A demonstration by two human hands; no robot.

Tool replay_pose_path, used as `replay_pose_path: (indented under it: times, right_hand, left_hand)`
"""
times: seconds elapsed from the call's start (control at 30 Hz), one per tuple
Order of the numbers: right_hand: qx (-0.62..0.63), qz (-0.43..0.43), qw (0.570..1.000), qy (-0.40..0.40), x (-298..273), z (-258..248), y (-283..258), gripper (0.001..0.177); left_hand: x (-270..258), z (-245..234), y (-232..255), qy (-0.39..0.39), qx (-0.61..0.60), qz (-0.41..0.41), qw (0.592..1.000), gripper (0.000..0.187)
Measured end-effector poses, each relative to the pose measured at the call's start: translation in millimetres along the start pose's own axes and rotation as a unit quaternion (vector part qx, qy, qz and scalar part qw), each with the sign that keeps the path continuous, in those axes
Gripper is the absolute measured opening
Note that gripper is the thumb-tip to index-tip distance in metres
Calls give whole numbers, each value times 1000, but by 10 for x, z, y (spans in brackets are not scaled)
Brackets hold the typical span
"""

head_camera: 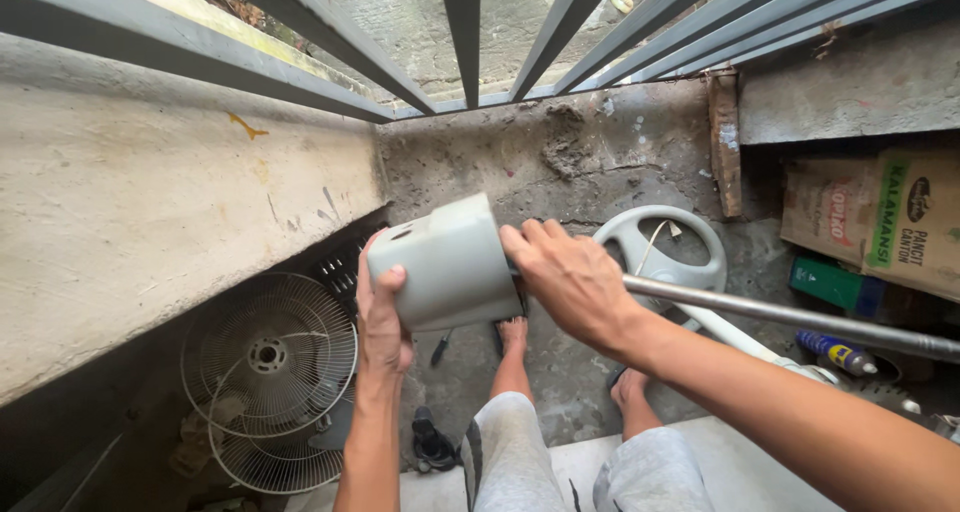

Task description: The person uses a screwdriver to loosen and remove a screw from the fan motor housing. They then use a broom to clean dust from the inside of the fan housing and reattach the housing to the motor.

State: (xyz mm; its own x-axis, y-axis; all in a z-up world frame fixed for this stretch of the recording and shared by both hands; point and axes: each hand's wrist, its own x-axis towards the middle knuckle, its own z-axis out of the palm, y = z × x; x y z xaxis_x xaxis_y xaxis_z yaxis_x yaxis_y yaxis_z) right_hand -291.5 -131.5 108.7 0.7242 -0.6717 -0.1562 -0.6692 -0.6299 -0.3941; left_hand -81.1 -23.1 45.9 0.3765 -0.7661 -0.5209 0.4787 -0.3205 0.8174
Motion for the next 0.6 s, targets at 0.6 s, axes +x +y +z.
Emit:
replay_pose_path:
  times: [0.6]
  right_hand:
    - [159, 79, 983, -45, -3, -626, 305, 36]
  left_hand:
    - [16, -248, -253, 60, -199, -283, 936, 75]
